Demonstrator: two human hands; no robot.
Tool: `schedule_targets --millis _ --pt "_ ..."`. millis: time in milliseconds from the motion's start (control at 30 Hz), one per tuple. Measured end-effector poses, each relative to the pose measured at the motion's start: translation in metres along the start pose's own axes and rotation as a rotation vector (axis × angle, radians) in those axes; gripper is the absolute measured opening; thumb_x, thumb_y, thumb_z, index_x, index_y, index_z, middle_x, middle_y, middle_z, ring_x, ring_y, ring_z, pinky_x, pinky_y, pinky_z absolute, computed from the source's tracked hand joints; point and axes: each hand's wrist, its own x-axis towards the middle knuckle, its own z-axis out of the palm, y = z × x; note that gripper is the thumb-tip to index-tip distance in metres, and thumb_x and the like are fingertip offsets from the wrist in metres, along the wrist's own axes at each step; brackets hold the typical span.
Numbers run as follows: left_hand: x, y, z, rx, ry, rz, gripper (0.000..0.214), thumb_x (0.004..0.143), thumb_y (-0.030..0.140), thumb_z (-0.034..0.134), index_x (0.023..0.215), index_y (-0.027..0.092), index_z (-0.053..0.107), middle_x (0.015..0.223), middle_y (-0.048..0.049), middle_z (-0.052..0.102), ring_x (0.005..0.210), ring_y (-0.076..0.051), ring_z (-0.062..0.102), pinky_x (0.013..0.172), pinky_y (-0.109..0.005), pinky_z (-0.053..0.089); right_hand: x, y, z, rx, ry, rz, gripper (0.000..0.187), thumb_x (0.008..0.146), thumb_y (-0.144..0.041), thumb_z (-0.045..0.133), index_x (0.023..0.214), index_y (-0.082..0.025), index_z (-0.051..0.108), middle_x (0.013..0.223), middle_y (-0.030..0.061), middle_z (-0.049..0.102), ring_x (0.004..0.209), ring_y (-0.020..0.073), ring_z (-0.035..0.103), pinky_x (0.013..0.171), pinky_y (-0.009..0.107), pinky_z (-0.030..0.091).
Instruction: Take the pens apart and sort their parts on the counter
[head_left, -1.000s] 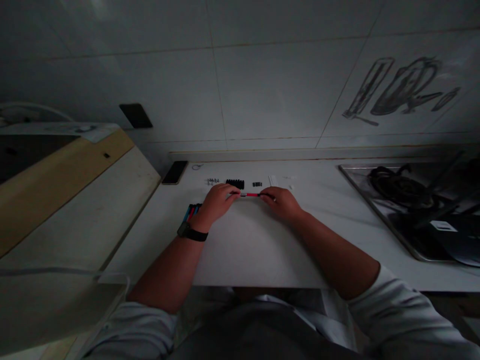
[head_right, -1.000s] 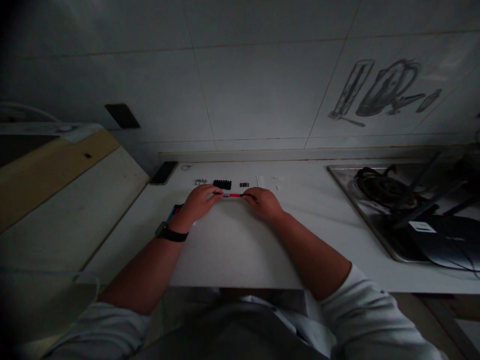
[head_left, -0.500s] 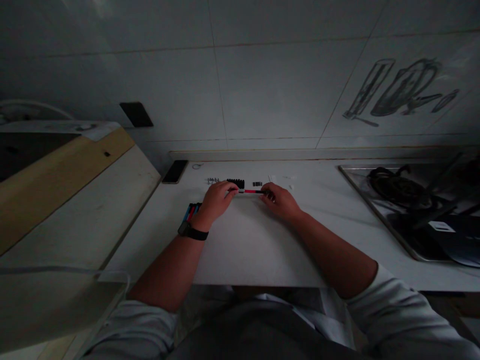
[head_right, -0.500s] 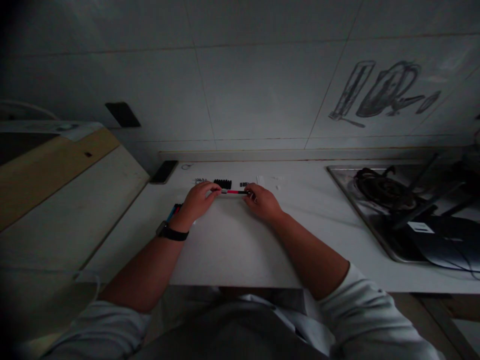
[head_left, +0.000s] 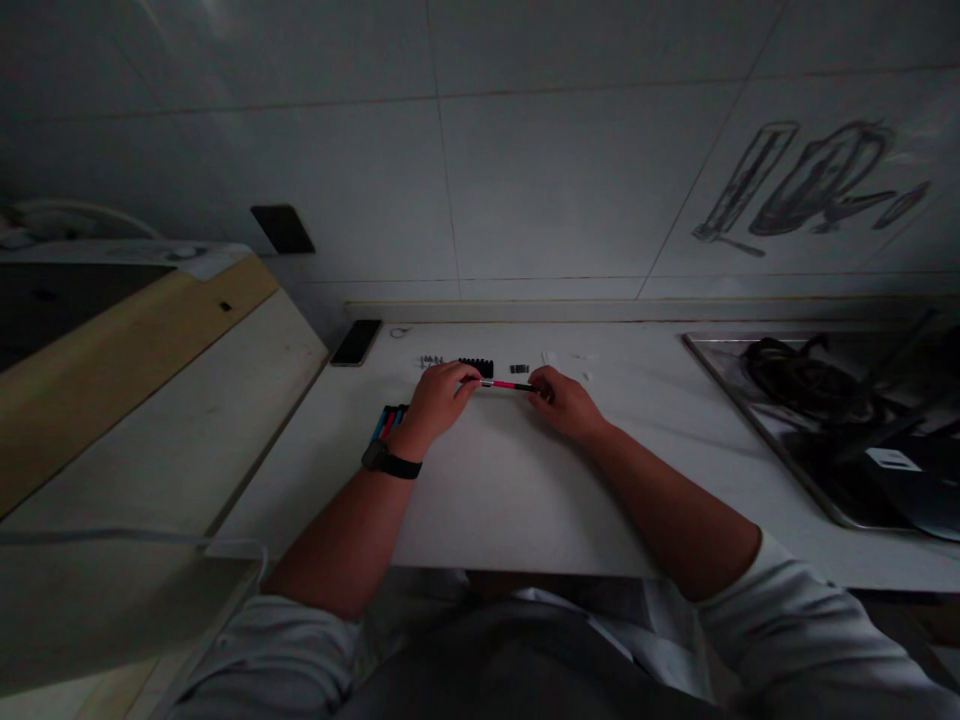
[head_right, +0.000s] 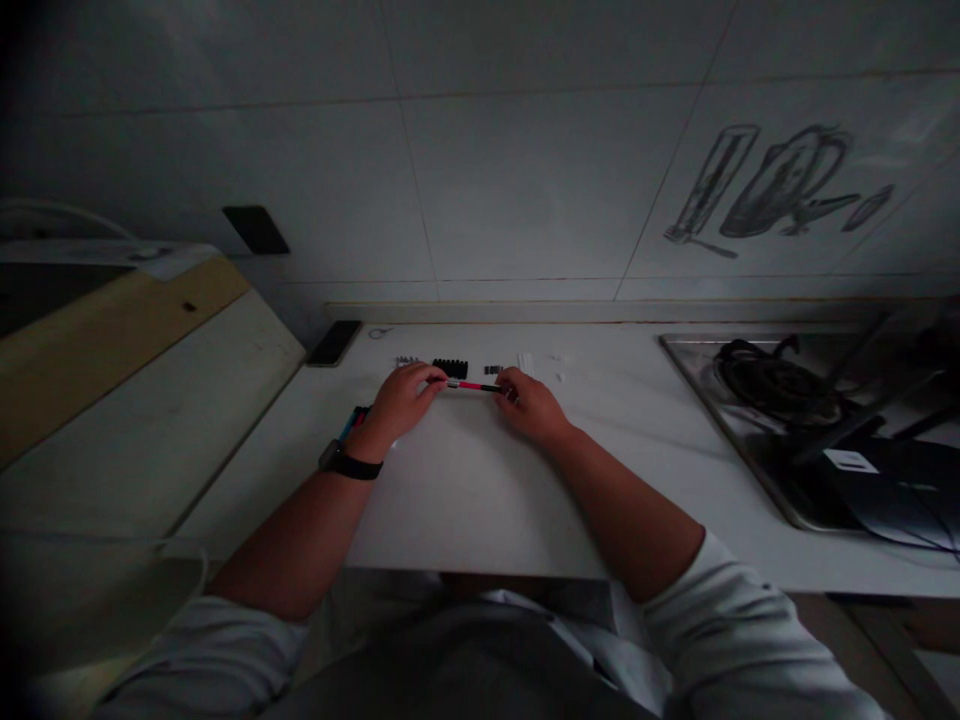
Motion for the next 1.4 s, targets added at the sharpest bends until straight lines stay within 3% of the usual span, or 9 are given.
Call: schedule_targets --millis 67,233,500,633,767,900,1067,1200,1400 --pt "-0.0001 0.0001 0.0000 -0.003 0.004 -0.003 0.008 0.098 0.026 0.065 0.102 0.023 0.072 0.100 -0.0036 0.075 0.096 -0.022 0.068 0.090 -0.037 0.051 0.0002 0.0004 -0.0002 0.015 0.010 0.012 0.034 0.093 -0.039 0.063 0.122 -0.022 0.062 0.097 0.0063 0.073 0.075 0.0181 0.063 0.071 0.029 0.046" --pt "-0.0006 0.0013 -0.0001 -0.013 0.007 -0.005 0.009 0.098 0.026 0.065 0.102 0.023 0.072 0.100 -0.0039 0.074 0.096 -0.021 0.068 0.090 -0.037 0.051 0.0005 0.0015 -0.0003 -0.029 -0.040 -0.001 0.023 0.099 -0.039 0.052 0.102 -0.021 0.067 0.088 0.0056 0.072 0.075 0.0187 0.063 0.072 0.030 0.045" --pt "-0.0003 0.0020 -0.0002 -0.012 -0.005 -0.018 0.010 0.098 0.027 0.064 0.103 0.023 0.072 0.101 -0.0044 0.075 0.097 -0.022 0.069 0.091 -0.037 0.051 0.0007 0.0033 0.0022 0.019 -0.009 -0.013 0.022 0.098 -0.035 0.054 0.112 -0.022 0.065 0.096 0.0062 0.073 0.076 0.0187 0.063 0.073 0.032 0.048" --pt "-0.0002 0.0021 -0.0003 -0.018 -0.007 -0.018 0.010 0.099 0.027 0.064 0.102 0.023 0.073 0.101 -0.0040 0.075 0.097 -0.022 0.069 0.091 -0.037 0.051 0.0004 0.0020 0.0024 0.075 0.007 0.004 0.039 0.095 -0.037 0.060 0.131 -0.023 0.057 0.107 0.0069 0.072 0.077 0.0178 0.065 0.073 0.031 0.049" --pt "0.0000 0.0022 -0.0003 -0.013 -0.014 -0.012 0.009 0.098 0.026 0.066 0.102 0.022 0.073 0.101 -0.0040 0.075 0.097 -0.022 0.069 0.091 -0.037 0.051 0.0001 0.0018 0.0031 0.017 -0.032 -0.008 0.021 0.099 -0.037 0.052 0.107 -0.022 0.065 0.089 0.0050 0.071 0.077 0.0191 0.064 0.072 0.032 0.047" --pt "0.0003 0.0028 -0.0003 -0.020 -0.024 -0.017 0.009 0.098 0.025 0.066 0.102 0.022 0.073 0.101 -0.0038 0.075 0.097 -0.022 0.069 0.091 -0.037 0.051 0.0009 0.0042 0.0053 0.105 0.000 0.023 0.035 0.092 -0.037 0.064 0.123 -0.022 0.060 0.101 0.0057 0.073 0.072 0.0165 0.064 0.069 0.030 0.049" --pt "0.0003 0.0039 -0.0003 -0.024 -0.032 -0.026 0.009 0.097 0.025 0.066 0.103 0.022 0.073 0.100 -0.0044 0.075 0.096 -0.022 0.069 0.091 -0.037 0.052 0.0017 0.0071 0.0078 0.045 -0.054 -0.008 0.021 0.097 -0.038 0.055 0.102 -0.021 0.068 0.088 0.0045 0.072 0.074 0.0177 0.064 0.070 0.030 0.047" --pt "-0.0003 0.0027 0.0021 -0.048 -0.022 -0.019 0.009 0.098 0.024 0.065 0.102 0.022 0.073 0.100 -0.0045 0.075 0.096 -0.022 0.069 0.090 -0.037 0.053 0.0013 0.0073 0.0080 0.114 -0.038 0.014 0.030 0.093 -0.038 0.063 0.118 -0.022 0.063 0.099 0.0056 0.074 0.074 0.0167 0.064 0.071 0.030 0.048" --pt "-0.0008 0.0022 0.0045 -0.082 -0.007 -0.040 0.009 0.098 0.025 0.065 0.102 0.023 0.073 0.101 -0.0042 0.075 0.096 -0.021 0.070 0.090 -0.036 0.054 0.0007 0.0047 0.0072 0.064 -0.061 0.025 0.020 0.090 -0.037 0.064 0.104 -0.022 0.065 0.087 0.0032 0.071 0.073 0.0171 0.062 0.069 0.030 0.046"
